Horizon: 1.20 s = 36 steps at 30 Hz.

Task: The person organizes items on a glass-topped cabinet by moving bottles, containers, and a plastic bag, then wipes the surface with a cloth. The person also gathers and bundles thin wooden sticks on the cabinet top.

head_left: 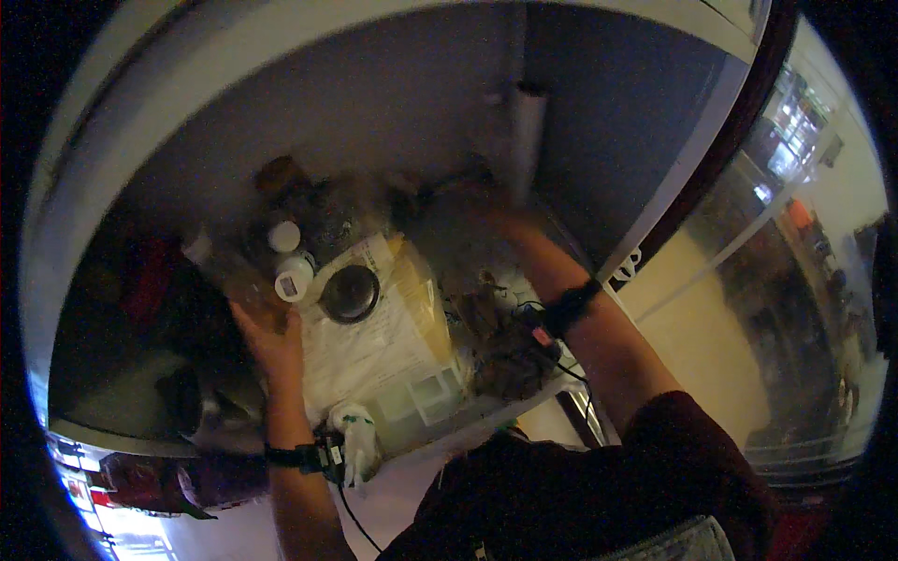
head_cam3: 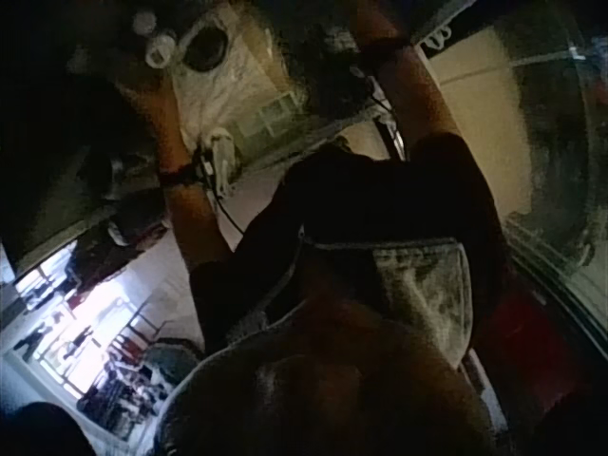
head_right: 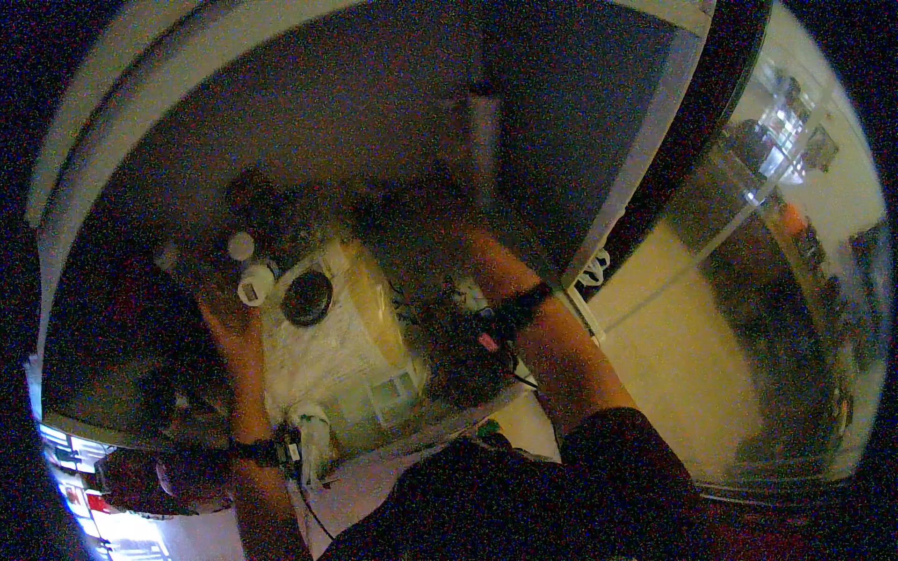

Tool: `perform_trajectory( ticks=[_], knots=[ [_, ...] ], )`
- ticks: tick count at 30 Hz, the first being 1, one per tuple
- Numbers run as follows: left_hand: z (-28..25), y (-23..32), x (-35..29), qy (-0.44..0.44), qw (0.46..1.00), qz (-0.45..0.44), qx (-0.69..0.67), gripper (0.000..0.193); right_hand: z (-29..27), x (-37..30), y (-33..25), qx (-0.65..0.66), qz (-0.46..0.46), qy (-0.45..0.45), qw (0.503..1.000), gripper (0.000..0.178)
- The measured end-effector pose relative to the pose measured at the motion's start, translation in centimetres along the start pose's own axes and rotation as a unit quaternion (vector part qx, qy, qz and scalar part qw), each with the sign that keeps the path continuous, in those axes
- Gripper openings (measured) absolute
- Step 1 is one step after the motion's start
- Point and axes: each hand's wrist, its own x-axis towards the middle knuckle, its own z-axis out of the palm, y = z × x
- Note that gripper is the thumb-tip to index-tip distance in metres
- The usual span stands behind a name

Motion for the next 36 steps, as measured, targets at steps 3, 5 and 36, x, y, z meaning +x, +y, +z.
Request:
perform_trajectory(
  ticks=[3,5,36],
  knots=[
    [-0.6,1.0,0.0,0.006,0.996,0.003,0.093,0.099,3.6,1.9,-4.0,0.008,-0.032,-0.030,0.999,0.067],
    [-0.4,1.6,-0.2,0.014,0.997,-0.001,0.076,0.098,5.2,2.6,-5.0,0.008,-0.033,-0.040,0.999,0.067],
    [-0.3,2.1,0.3,-0.027,0.999,0.018,-0.039,0.094,-11.7,-20.9,-4.9,0.019,-0.130,-0.167,0.977,0.060]
  ],
)
